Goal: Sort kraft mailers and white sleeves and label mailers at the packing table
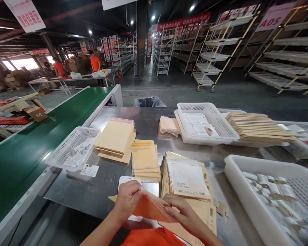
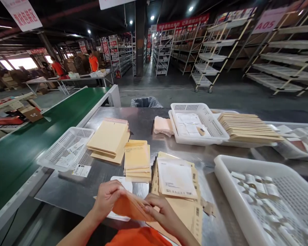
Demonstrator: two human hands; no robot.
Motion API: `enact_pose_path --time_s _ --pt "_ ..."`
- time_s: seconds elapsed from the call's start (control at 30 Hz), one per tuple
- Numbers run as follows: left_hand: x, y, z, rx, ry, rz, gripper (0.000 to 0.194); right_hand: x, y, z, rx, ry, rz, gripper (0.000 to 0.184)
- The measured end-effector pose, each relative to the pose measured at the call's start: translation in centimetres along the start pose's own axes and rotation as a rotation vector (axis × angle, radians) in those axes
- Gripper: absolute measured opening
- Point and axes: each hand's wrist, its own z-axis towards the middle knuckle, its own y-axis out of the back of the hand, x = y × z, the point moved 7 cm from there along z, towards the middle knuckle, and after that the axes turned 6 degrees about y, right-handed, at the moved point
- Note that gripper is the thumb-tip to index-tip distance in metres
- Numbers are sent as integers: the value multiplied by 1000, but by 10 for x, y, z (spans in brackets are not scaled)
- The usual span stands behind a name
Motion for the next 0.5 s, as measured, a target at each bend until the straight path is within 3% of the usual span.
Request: enact_pose_path --time_s 0.1,0.27,0.33,0.4,0.5 --pt "-1 -7 -2 28 46 -72 47 -10 5 4 -86 -71 -56 41" --pt "-13 -24 -9 129 -85 21 41 -24 1 2 -177 -85 -173 41" --pt "-9 -18 -9 149 -38 35 36 -10 13 -2 -259 -15 -262 31" --pt "-4 -14 -9 158 12 50 32 18 26 -5 -363 118 -410 24" --pt "-12 -19 -11 132 -96 119 31 69 21 -2 -403 373 -592 38"
